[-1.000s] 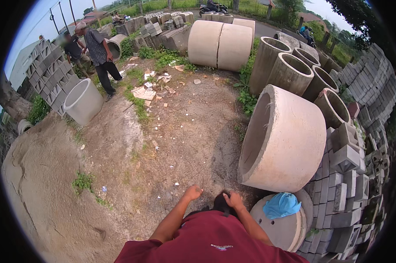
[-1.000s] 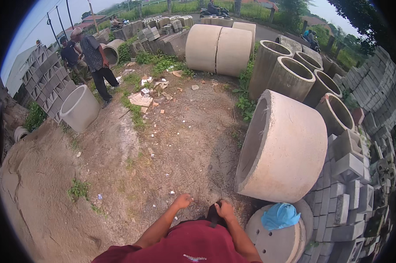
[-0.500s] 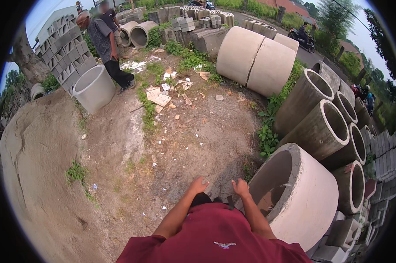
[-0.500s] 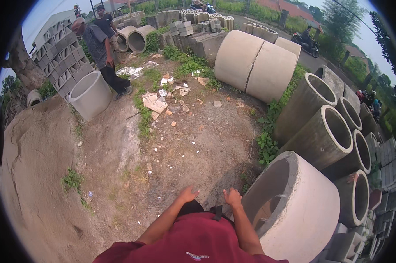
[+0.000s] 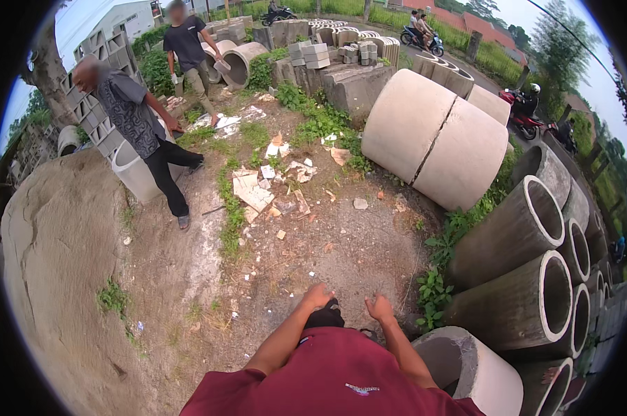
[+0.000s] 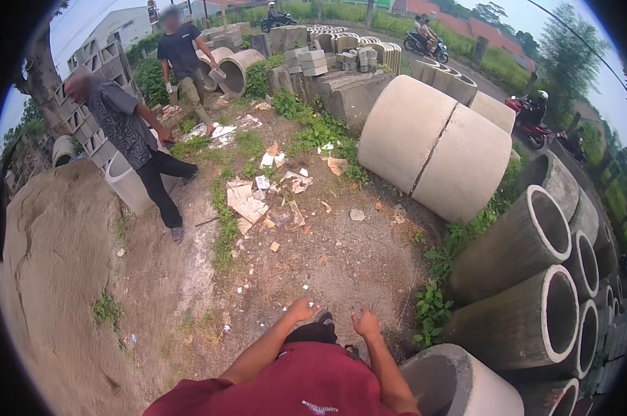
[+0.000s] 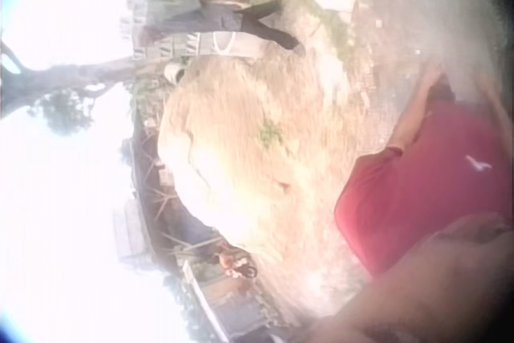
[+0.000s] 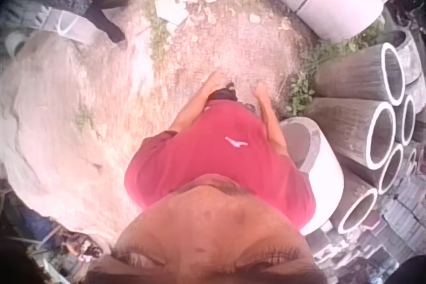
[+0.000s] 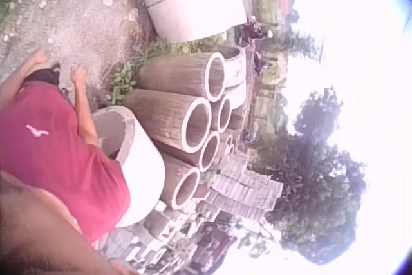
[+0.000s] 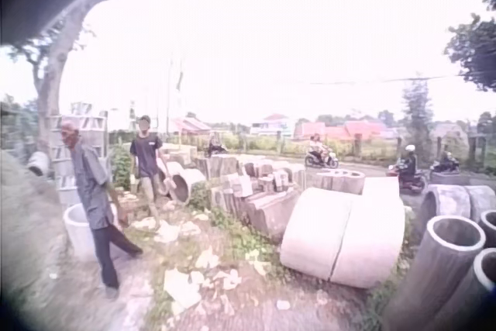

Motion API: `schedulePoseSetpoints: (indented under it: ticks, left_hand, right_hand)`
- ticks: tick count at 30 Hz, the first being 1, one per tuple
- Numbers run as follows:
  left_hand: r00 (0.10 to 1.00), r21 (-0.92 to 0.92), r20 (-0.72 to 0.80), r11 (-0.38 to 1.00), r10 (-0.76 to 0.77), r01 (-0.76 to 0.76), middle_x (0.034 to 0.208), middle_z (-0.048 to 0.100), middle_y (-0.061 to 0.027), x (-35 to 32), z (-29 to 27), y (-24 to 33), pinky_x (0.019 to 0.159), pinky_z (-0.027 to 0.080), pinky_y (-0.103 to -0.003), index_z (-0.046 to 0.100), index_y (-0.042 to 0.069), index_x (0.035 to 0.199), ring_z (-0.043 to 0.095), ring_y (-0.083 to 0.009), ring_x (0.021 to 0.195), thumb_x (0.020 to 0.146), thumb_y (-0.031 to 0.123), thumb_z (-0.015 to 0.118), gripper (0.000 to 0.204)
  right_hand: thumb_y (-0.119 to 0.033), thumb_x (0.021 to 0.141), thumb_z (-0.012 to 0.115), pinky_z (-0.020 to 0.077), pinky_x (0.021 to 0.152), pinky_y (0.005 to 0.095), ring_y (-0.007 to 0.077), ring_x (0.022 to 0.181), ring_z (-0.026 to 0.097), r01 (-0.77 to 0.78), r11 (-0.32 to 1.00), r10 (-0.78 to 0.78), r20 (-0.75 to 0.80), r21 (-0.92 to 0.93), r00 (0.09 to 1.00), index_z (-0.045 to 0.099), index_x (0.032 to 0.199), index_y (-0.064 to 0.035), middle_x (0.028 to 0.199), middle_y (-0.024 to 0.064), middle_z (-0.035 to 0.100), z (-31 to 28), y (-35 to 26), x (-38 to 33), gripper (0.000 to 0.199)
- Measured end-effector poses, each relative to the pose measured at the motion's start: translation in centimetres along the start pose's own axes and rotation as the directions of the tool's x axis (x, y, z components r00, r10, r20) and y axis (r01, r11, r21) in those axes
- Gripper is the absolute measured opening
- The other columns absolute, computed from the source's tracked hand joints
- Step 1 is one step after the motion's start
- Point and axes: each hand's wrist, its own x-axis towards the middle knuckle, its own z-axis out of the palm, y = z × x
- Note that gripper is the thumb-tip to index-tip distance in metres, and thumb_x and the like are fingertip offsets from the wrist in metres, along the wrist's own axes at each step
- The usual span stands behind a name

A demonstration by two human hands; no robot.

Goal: The person picks up concrete ventilation blocks from the ground and places them into the bed of a truck to arrange them.

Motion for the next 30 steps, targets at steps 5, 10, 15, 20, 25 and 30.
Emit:
schedulePoseSetpoints:
  ticks: [5,10,15,20,25,30]
  left_hand:
    - [0.996,-0.108,-0.075,0.993,-0.057,0.048,0.118,0.058,-0.0248,11.5,-7.1,3.8,0.096,0.043,-0.044,0.058,0.002,0.117,0.054,-0.0409,0.112,0.082,0.041,0.064,0.053]
    - [0.990,-0.133,-0.066,0.985,-0.124,0.114,0.121,0.057,-0.0207,20.2,-9.7,5.6,0.098,0.042,-0.042,0.059,0.006,0.117,0.052,-0.0363,0.116,0.083,0.044,0.063,0.051]
    - [0.952,-0.198,-0.197,0.961,-0.233,0.194,0.119,0.058,-0.0228,34.5,-10.9,1.6,0.097,0.043,-0.043,0.059,0.003,0.117,0.054,-0.0377,0.114,0.082,0.040,0.065,0.051]
    - [0.891,-0.318,-0.358,0.934,-0.279,0.165,0.118,0.059,-0.0221,49.1,-15.5,3.2,0.095,0.044,-0.042,0.059,0.001,0.116,0.056,-0.0367,0.112,0.081,0.039,0.066,0.052]
    - [0.805,-0.322,-0.523,0.940,-0.278,0.116,0.110,0.062,-0.0212,58.9,-23.3,8.8,0.090,0.046,-0.043,0.061,0.003,0.112,0.058,-0.0373,0.106,0.081,0.039,0.067,0.048]
    - [0.784,-0.379,-0.454,0.888,-0.423,0.259,0.113,0.061,-0.0198,67.3,-29.0,7.8,0.092,0.045,-0.043,0.062,0.004,0.112,0.056,-0.0364,0.109,0.082,0.038,0.066,0.046]
  right_hand:
    - [-0.042,0.085,0.061,0.0444,0.090,0.0508,0.0430,0.104,0.058,0.095,0.994,-0.089,-0.103,0.057,0.991,0.058,0.118,-0.0014,0.111,0.0266,0.061,-3.8,-4.1,14.8,0.052]
    - [-0.041,0.085,0.061,0.0464,0.088,0.0483,0.0437,0.101,0.059,0.206,0.978,-0.204,-0.070,0.032,0.976,0.058,0.117,-0.0014,0.108,0.0258,0.062,-5.6,-7.8,28.1,0.052]
    - [-0.042,0.084,0.062,0.0464,0.087,0.0487,0.0430,0.102,0.059,0.329,0.944,-0.330,0.056,0.030,0.942,0.059,0.114,-0.0005,0.106,0.0267,0.062,-7.5,-12.2,43.9,0.051]
    - [-0.041,0.084,0.062,0.0463,0.086,0.0495,0.0426,0.102,0.059,0.418,0.906,-0.405,0.145,-0.066,0.903,0.060,0.111,-0.0003,0.107,0.0272,0.062,-13.4,-18.8,61.1,0.049]
    - [-0.039,0.085,0.061,0.0461,0.082,0.0519,0.0462,0.097,0.058,0.439,0.893,-0.424,0.136,-0.104,0.895,0.057,0.112,0.0012,0.101,0.0288,0.062,-16.4,-23.0,74.3,0.049]
    - [-0.036,0.084,0.062,0.0462,0.079,0.0517,0.0470,0.091,0.058,0.539,0.842,-0.536,0.108,0.001,0.837,0.057,0.106,0.0029,0.097,0.0288,0.061,-14.7,-27.6,82.9,0.045]
